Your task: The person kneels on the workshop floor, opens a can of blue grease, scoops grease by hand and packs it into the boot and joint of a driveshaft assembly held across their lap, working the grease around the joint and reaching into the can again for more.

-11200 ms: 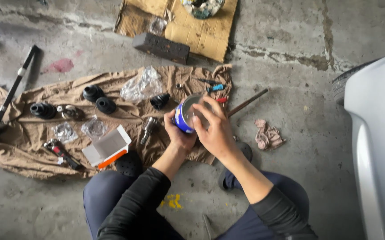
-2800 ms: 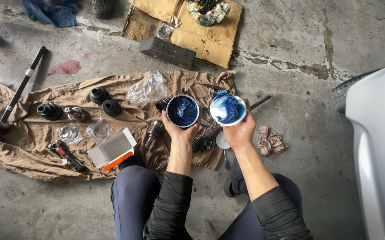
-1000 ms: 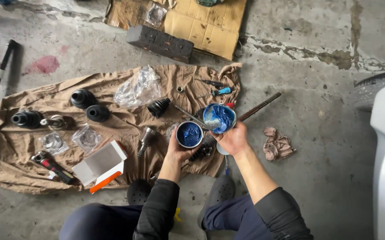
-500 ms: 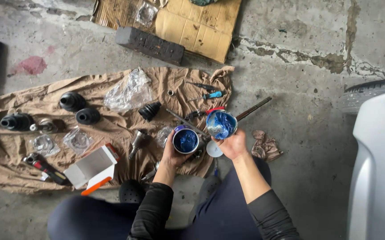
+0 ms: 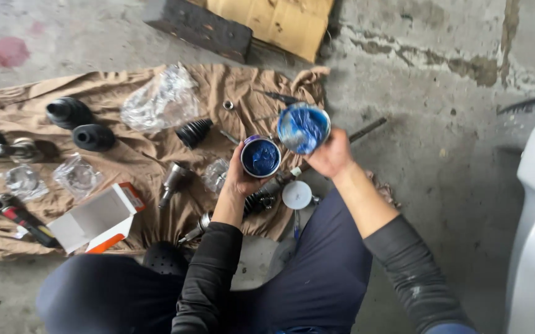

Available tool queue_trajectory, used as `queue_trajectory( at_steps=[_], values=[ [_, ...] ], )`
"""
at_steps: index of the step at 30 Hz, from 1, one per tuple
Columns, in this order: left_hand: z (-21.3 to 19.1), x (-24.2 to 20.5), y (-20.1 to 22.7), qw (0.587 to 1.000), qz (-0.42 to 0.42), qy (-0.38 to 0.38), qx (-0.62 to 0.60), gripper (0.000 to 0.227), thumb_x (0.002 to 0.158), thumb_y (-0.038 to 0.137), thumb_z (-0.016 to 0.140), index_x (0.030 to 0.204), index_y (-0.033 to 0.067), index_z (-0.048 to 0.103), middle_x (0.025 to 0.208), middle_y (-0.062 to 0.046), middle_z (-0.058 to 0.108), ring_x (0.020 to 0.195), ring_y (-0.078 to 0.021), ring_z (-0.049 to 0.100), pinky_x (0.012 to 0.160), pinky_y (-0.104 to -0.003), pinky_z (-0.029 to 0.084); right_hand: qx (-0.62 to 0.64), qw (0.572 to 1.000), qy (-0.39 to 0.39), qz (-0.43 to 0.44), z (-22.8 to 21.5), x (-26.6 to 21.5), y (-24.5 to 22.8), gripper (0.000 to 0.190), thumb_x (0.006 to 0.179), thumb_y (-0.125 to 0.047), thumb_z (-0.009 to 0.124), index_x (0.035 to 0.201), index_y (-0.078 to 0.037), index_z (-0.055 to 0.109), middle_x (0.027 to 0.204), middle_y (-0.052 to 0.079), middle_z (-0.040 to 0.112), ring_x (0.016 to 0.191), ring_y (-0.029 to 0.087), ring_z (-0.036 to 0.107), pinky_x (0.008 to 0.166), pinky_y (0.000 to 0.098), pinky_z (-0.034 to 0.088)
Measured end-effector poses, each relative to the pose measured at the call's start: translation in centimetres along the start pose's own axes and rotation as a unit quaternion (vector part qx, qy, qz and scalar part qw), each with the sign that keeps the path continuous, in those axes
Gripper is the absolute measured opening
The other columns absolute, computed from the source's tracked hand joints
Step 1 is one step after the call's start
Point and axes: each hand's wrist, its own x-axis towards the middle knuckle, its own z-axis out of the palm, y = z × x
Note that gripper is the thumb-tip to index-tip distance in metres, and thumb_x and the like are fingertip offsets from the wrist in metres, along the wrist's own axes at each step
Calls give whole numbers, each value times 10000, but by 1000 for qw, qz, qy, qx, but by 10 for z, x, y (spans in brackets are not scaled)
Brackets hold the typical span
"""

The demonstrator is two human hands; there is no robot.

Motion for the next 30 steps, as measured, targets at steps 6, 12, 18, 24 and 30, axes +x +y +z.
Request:
queue_trajectory(
  at_steps=[6,12,18,24,30],
  values=[
    [3,51,-33,996,-56,-50,49,673,959,675,429,1376,181,613,1358,-129,660,1219,-361,640,974,-621,511,-25,997,-39,-60,-12,6,-35,516,944,-215,441,1375,31,582,1386,180,639,1305,315,612,1178,502,476],
    [27,146,-60,990,-102,-11,100,698,953,730,352,1383,240,601,1362,-92,649,1237,-351,614,995,-607,502,-8,993,-45,-109,-63,-20,-39,451,998,-233,453,1324,30,619,1327,171,677,1244,303,652,1130,470,499],
    [44,223,-79,992,-100,-43,71,693,1019,675,370,1386,148,630,1370,-117,666,1259,-352,622,1032,-607,510,-65,987,64,-134,-81,-71,-33,467,935,-259,467,1295,-15,637,1266,141,701,1156,289,674,985,482,551],
    [57,248,-67,977,-136,7,167,732,926,766,390,1281,185,658,1271,-116,686,1189,-344,642,980,-603,519,-60,980,85,-168,-124,-88,-35,443,970,-256,485,1299,-13,655,1255,157,706,1126,295,677,928,456,555],
    [37,295,-70,976,-129,63,167,692,958,745,467,1228,161,721,1157,-77,758,1066,-289,717,926,-532,599,-41,986,69,-144,-126,-80,-20,429,962,-259,479,1282,-31,651,1239,150,710,1119,299,687,932,474,563]
  ],
)
